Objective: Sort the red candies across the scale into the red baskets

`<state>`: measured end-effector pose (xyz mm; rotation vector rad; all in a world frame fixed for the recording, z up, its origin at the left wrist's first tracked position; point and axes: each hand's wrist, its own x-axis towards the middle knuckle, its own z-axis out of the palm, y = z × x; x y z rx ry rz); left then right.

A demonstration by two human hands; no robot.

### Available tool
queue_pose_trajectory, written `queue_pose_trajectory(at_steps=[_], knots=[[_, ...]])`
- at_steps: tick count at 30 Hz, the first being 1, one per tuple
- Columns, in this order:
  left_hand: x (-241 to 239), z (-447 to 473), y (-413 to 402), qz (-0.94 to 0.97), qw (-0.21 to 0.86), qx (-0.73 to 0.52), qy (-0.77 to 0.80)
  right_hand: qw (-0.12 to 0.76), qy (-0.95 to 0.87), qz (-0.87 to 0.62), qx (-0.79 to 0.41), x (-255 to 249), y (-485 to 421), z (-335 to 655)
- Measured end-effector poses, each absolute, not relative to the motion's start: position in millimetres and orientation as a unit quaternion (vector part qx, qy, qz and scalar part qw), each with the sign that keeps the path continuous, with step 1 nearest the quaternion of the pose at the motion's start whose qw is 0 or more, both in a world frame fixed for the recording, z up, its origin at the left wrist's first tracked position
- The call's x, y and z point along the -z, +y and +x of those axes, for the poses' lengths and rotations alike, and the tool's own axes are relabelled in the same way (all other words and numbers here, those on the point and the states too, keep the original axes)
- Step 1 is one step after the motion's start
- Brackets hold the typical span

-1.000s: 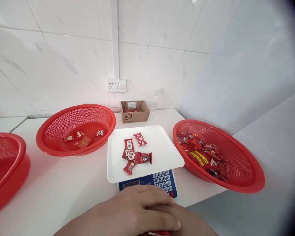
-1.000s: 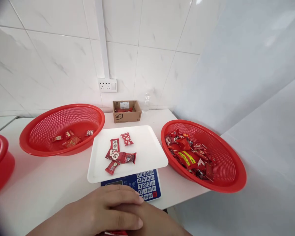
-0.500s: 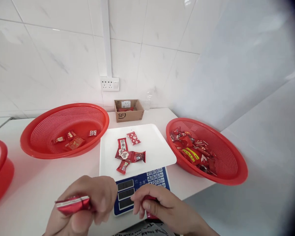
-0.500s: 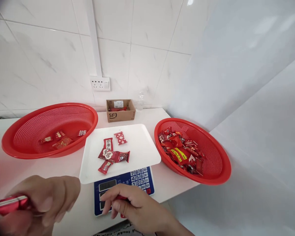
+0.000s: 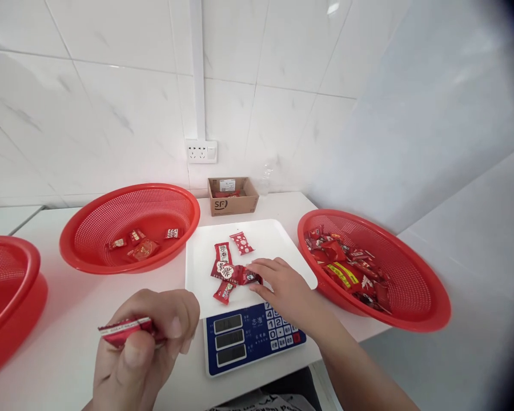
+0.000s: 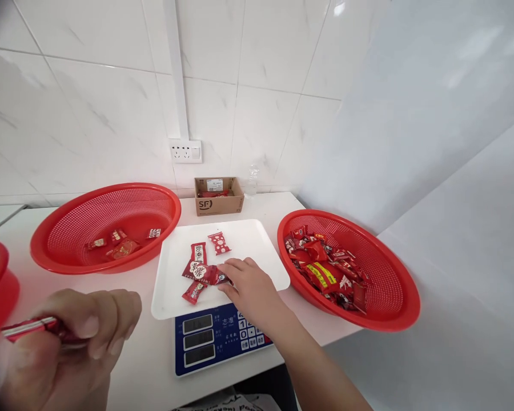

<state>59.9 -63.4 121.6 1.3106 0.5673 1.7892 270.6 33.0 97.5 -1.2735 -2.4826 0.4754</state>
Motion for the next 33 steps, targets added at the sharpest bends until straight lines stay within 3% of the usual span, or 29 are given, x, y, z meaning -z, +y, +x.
queue_pose_trajectory(at_steps=[9, 14, 20, 33], knots=[[-123.3, 60.7, -56.1, 0.544, 0.410, -0.701, 0.214, 0.119, -0.853, -0.486, -0.145, -94.5, 37.3, 284.0], [-122.6, 59.4, -56.1, 0.546, 0.417, -0.694, 0.215, 0.138, -0.897, -0.401, -0.123, -97.5, 33.8, 260.2], [-122.4, 58.6, -57.1, 0.545, 0.420, -0.691, 0.222, 0.084, -0.943, -0.315, -0.062, -93.6, 35.0, 228.2], [-120.6, 57.5, -57.2, 0.538, 0.428, -0.689, 0.230, 0.105, -0.880, -0.449, -0.110, -101.5, 73.2, 245.8]])
